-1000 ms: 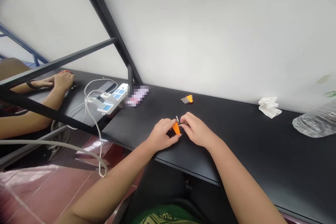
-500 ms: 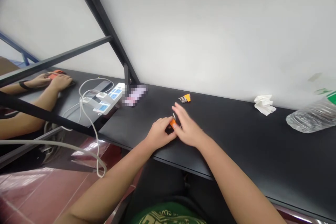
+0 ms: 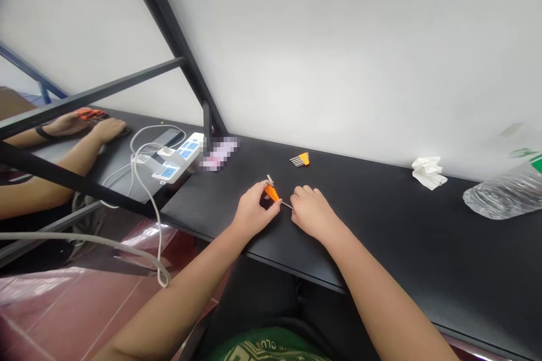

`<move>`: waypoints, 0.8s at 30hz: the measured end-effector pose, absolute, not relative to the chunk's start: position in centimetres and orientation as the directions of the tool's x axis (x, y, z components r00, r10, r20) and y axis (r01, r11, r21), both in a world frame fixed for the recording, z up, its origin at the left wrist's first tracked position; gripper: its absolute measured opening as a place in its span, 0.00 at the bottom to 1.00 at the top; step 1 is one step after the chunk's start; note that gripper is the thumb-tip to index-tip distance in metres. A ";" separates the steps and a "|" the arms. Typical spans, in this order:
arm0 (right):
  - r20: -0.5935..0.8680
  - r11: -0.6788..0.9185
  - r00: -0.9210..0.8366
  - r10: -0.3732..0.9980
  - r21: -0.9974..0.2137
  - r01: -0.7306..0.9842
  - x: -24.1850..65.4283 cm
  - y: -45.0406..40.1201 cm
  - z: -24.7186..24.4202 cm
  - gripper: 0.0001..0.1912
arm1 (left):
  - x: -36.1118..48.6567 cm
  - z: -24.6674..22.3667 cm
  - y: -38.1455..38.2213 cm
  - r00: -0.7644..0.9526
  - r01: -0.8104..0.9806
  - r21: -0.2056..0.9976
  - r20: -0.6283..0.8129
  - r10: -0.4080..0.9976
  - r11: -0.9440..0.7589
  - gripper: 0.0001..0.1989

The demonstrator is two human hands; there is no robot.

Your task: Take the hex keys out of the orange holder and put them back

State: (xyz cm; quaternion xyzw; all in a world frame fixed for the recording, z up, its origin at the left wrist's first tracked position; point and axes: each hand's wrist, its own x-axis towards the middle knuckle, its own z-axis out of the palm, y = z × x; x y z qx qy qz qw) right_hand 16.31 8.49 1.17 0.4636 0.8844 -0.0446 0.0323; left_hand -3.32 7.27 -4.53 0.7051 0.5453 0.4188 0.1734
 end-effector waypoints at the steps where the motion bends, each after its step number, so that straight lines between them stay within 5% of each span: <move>1: -0.106 0.536 -0.542 0.834 -0.077 0.841 16.4 8.6 1.2 0.05 | -3.4 -4.6 7.3 0.046 0.617 0.706 0.409 0.911 -0.348 0.20; 5: -0.113 0.352 -0.429 0.896 -0.408 0.842 17.3 9.0 1.5 0.02 | -3.5 -4.8 7.4 0.035 0.629 0.697 0.416 0.909 -0.343 0.22; 9: -0.076 0.239 -0.448 0.891 -0.760 0.605 17.7 9.0 1.8 0.07 | -3.4 -4.9 7.4 0.083 0.648 0.664 0.426 0.901 -0.373 0.23; 17: -0.157 0.076 -0.385 0.910 -0.848 0.525 16.8 8.8 1.8 0.09 | -3.4 -4.7 7.2 0.161 0.653 0.622 0.443 0.882 -0.431 0.22; 24: -0.480 -0.475 -0.332 0.812 -0.874 0.102 16.7 9.4 2.2 0.15 | -3.4 -4.3 7.0 0.370 0.615 0.544 0.441 0.818 -0.571 0.21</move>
